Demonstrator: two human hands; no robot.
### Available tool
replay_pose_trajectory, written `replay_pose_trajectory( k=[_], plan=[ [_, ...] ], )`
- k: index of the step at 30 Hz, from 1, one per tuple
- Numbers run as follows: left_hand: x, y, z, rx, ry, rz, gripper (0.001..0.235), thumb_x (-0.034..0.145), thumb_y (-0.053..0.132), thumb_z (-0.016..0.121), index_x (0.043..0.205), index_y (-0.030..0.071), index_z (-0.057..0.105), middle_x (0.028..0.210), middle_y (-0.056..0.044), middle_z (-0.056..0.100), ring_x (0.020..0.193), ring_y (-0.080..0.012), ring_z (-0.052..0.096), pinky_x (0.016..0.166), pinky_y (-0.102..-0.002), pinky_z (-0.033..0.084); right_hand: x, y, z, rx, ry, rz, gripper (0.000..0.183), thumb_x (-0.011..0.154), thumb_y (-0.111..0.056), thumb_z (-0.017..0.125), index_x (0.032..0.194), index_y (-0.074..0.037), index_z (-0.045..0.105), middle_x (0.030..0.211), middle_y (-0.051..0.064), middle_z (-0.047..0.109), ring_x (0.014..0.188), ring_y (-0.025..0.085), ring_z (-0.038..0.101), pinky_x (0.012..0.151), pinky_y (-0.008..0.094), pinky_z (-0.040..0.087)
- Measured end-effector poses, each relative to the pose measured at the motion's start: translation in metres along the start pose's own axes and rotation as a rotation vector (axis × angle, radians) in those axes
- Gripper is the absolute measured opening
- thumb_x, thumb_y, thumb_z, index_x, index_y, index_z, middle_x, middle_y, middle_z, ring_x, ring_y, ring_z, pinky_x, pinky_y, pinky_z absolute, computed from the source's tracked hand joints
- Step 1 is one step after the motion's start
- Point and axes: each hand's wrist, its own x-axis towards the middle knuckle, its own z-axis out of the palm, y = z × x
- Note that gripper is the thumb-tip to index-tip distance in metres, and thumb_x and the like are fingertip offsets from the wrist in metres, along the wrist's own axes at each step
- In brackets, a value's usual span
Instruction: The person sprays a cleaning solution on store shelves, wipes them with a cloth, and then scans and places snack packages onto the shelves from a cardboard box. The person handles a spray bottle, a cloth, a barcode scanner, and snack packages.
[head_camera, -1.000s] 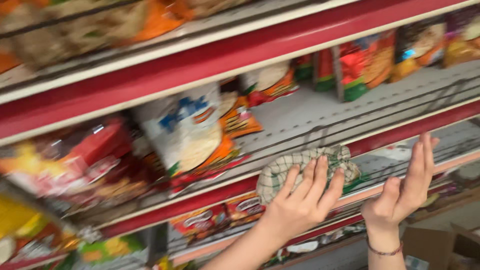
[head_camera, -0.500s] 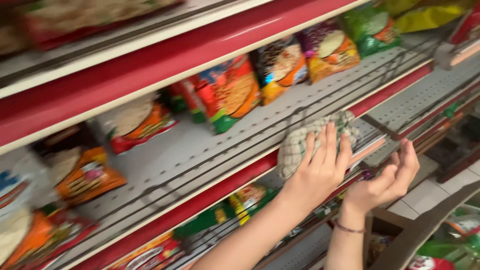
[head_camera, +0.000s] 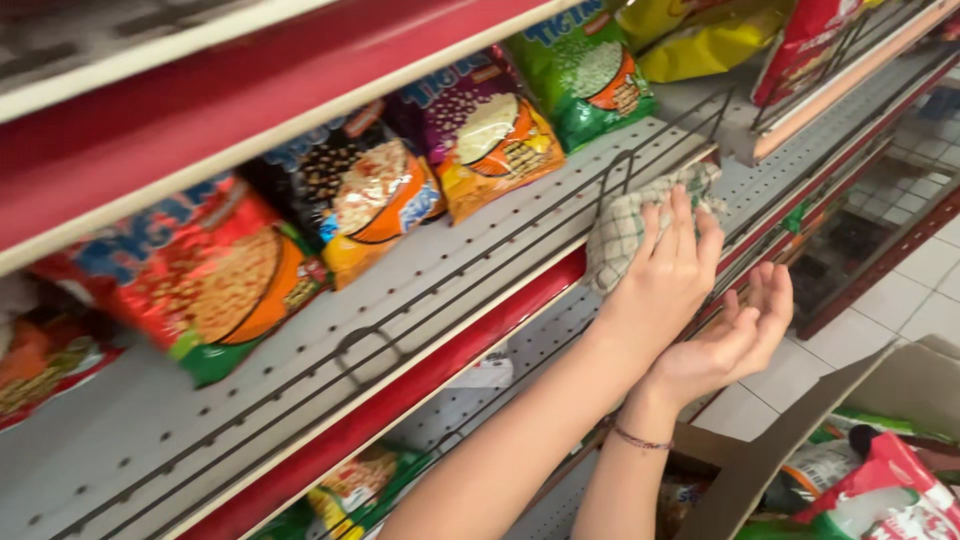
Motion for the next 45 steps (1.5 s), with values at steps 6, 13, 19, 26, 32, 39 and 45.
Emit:
replay_pose_trajectory(
  k=[6, 13, 19, 26, 32, 39, 45],
  plan=[
    [0.046, 0.026, 0.047, -0.035, 0.101, 0.050, 0.039, 0.090, 0.019, 0.055, 0.122, -0.004, 0.060, 0.122, -0.017, 0.068, 0.131, -0.0331, 0.062, 0.115, -0.046, 0.042, 0.029, 0.022, -0.005, 0.046, 0.045, 0.041, 0.046, 0.107, -0.024, 0.040, 0.145, -0.001, 0.053, 0.140, 0.013, 0.061, 0.133, 0.022, 0.057, 0.107, 0.037, 0.047],
    [0.064, 0.008, 0.036, -0.518, 0.117, -0.040, 0.028, 0.095, 0.015, 0.059, 0.123, 0.012, 0.062, 0.098, -0.005, 0.068, 0.100, -0.0228, 0.067, 0.097, -0.041, 0.051, 0.134, 0.021, -0.036, -0.275, -0.291, 0.013, 0.030, 0.107, -0.017, 0.051, 0.129, -0.007, 0.069, 0.106, 0.003, 0.073, 0.097, 0.013, 0.071, 0.078, 0.025, 0.050],
    [-0.031, 0.013, -0.022, -0.513, 0.202, -0.080, 0.038, 0.102, 0.014, 0.058, 0.139, 0.008, 0.060, 0.125, -0.013, 0.066, 0.114, -0.0256, 0.065, 0.106, -0.040, 0.048, 0.194, -0.002, -0.018, -0.723, -0.897, 0.102, 0.036, 0.102, -0.014, 0.047, 0.124, -0.003, 0.073, 0.110, 0.014, 0.076, 0.089, 0.023, 0.069, 0.078, 0.034, 0.054],
    [-0.170, 0.026, -0.031, -0.285, -0.146, -0.069, 0.046, 0.095, 0.022, 0.056, 0.138, 0.008, 0.061, 0.142, -0.018, 0.060, 0.138, -0.0281, 0.055, 0.119, -0.047, 0.035, 0.114, 0.080, -0.042, -1.028, -1.823, 0.050, 0.056, 0.095, -0.032, 0.051, 0.138, 0.003, 0.057, 0.126, 0.028, 0.066, 0.121, 0.038, 0.064, 0.105, 0.040, 0.048],
    [-0.229, 0.016, 0.012, 0.092, -0.307, 0.089, 0.062, 0.090, 0.029, 0.054, 0.147, 0.005, 0.059, 0.161, -0.011, 0.041, 0.150, -0.0217, 0.037, 0.123, -0.041, 0.026, 0.059, 0.132, -0.127, -0.819, -1.546, 0.464, 0.073, 0.096, -0.026, 0.054, 0.156, 0.003, 0.025, 0.155, 0.023, 0.042, 0.144, 0.031, 0.041, 0.116, 0.036, 0.031],
    [-0.214, 0.057, 0.070, 0.173, -0.399, 0.259, 0.051, 0.088, 0.037, 0.055, 0.126, 0.008, 0.073, 0.157, -0.014, 0.036, 0.137, -0.0283, 0.037, 0.110, -0.052, 0.030, 0.054, 0.134, -0.133, -0.641, -1.313, 0.836, 0.071, 0.098, -0.022, 0.049, 0.160, -0.001, 0.022, 0.159, 0.015, 0.046, 0.147, 0.023, 0.042, 0.119, 0.031, 0.030],
    [-0.171, 0.094, 0.122, 0.192, -0.440, 0.277, 0.051, 0.092, 0.039, 0.053, 0.130, 0.010, 0.070, 0.160, -0.012, 0.032, 0.139, -0.0277, 0.035, 0.109, -0.052, 0.030, 0.060, 0.136, -0.133, -0.445, -1.202, 0.919, 0.070, 0.097, -0.019, 0.047, 0.160, -0.003, 0.021, 0.161, 0.014, 0.039, 0.148, 0.022, 0.038, 0.117, 0.032, 0.033]
  ],
)
